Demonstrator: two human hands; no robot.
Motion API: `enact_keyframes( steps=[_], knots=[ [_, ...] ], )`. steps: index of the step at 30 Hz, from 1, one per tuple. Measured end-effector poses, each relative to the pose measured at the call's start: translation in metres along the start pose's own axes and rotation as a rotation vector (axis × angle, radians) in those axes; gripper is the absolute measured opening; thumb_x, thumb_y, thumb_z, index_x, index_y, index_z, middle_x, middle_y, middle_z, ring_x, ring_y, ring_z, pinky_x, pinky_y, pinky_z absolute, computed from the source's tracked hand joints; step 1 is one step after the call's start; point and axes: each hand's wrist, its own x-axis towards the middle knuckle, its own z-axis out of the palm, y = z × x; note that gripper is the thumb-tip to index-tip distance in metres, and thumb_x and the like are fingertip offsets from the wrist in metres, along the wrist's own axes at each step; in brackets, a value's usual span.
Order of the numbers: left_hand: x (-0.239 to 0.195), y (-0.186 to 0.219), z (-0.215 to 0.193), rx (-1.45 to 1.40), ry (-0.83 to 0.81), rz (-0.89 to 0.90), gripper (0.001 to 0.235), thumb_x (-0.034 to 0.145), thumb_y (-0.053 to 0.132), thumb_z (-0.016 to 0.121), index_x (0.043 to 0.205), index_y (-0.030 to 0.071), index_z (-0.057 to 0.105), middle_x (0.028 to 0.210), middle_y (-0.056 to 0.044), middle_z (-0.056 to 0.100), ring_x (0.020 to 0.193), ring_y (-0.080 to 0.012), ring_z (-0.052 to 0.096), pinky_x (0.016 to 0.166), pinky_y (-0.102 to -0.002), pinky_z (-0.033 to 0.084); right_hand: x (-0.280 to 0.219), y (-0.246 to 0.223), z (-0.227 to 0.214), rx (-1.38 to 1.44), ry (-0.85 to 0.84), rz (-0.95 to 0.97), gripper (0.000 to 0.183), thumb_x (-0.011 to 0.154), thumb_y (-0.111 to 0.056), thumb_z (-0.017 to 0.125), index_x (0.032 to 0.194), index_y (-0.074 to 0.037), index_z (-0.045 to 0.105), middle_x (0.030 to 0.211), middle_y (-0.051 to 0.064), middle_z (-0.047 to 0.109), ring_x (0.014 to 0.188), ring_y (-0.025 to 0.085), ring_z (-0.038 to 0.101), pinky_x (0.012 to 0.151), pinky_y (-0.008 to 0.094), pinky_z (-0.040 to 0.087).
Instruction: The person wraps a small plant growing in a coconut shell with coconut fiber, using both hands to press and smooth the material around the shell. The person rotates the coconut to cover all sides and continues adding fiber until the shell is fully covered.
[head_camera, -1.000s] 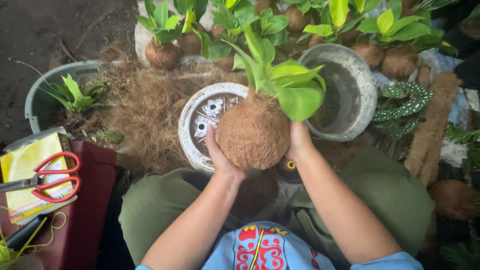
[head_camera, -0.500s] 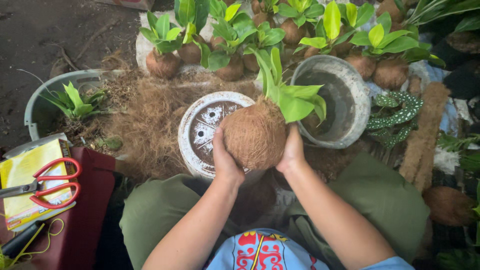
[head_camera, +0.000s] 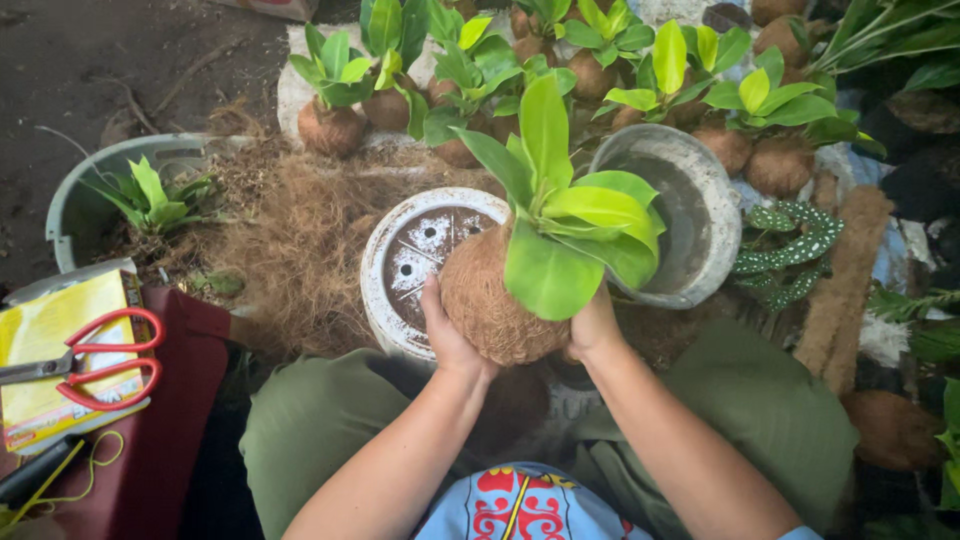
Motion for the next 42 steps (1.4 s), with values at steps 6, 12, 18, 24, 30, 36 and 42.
enact_keyframes(
  steps=[6, 12, 18, 24, 30, 36, 42],
  knots=[
    [0.003, 0.009, 0.004, 0.076, -0.059, -0.172, 0.082, 0.090, 0.069, 0.037, 0.147, 0.012, 0.051, 0.146, -0.016, 0.058, 0.132, -0.0368, 0.057, 0.113, -0.057, 0.042, 0.013, -0.026, -0.004, 0.079, 0.023, 0.281, 0.057, 0.092, -0.042, 0.064, 0.135, -0.005, 0.059, 0.128, 0.008, 0.067, 0.114, 0.019, 0.067, 0.096, 0.040, 0.058],
    [0.001, 0.014, 0.008, 0.041, -0.094, -0.285, 0.081, 0.090, 0.070, 0.038, 0.145, 0.012, 0.052, 0.143, -0.016, 0.059, 0.130, -0.0374, 0.057, 0.110, -0.059, 0.042, 0.024, -0.032, -0.017, 0.052, -0.204, 0.271, 0.048, 0.101, -0.033, 0.063, 0.138, -0.004, 0.057, 0.128, 0.009, 0.064, 0.111, 0.021, 0.065, 0.099, 0.044, 0.056],
    [0.002, 0.003, -0.003, 0.063, -0.100, 0.023, 0.069, 0.100, 0.058, 0.036, 0.145, 0.007, 0.050, 0.142, -0.019, 0.060, 0.131, -0.0363, 0.058, 0.111, -0.053, 0.046, 0.010, -0.020, -0.016, 0.250, -0.190, 0.348, 0.051, 0.106, -0.040, 0.057, 0.139, -0.001, 0.057, 0.130, 0.013, 0.065, 0.113, 0.024, 0.067, 0.099, 0.044, 0.056],
    [0.002, 0.000, 0.004, 0.148, 0.078, 0.136, 0.057, 0.100, 0.048, 0.035, 0.147, 0.017, 0.043, 0.143, -0.013, 0.056, 0.129, -0.0308, 0.058, 0.108, -0.049, 0.047, 0.015, -0.022, 0.002, 0.313, -0.003, 0.396, 0.064, 0.098, -0.052, 0.047, 0.142, -0.007, 0.053, 0.142, 0.011, 0.061, 0.129, 0.026, 0.062, 0.108, 0.048, 0.051],
    [-0.006, -0.002, 0.018, 0.232, -0.025, 0.255, 0.059, 0.103, 0.047, 0.037, 0.150, 0.013, 0.044, 0.151, -0.011, 0.053, 0.140, -0.0297, 0.051, 0.116, -0.046, 0.043, 0.025, -0.024, 0.000, 0.221, -0.013, 0.362, 0.065, 0.099, -0.052, 0.052, 0.144, -0.006, 0.052, 0.146, 0.012, 0.058, 0.130, 0.026, 0.061, 0.110, 0.049, 0.049],
    [-0.013, 0.012, 0.022, 0.056, 0.080, -0.180, 0.065, 0.094, 0.059, 0.027, 0.144, 0.025, 0.050, 0.145, -0.006, 0.057, 0.132, -0.0320, 0.054, 0.108, -0.055, 0.042, 0.028, -0.025, -0.016, 0.188, -0.081, 0.414, 0.069, 0.092, -0.057, 0.059, 0.140, -0.007, 0.055, 0.139, 0.011, 0.062, 0.124, 0.026, 0.062, 0.103, 0.047, 0.054],
    [-0.002, 0.000, -0.005, -0.059, -0.083, 0.129, 0.064, 0.100, 0.053, 0.029, 0.141, 0.010, 0.054, 0.139, -0.015, 0.061, 0.128, -0.0350, 0.058, 0.109, -0.052, 0.047, 0.006, -0.005, -0.005, 0.214, -0.050, 0.231, 0.060, 0.098, -0.043, 0.067, 0.141, -0.004, 0.055, 0.136, 0.011, 0.060, 0.121, 0.025, 0.061, 0.104, 0.047, 0.053]
  ],
)
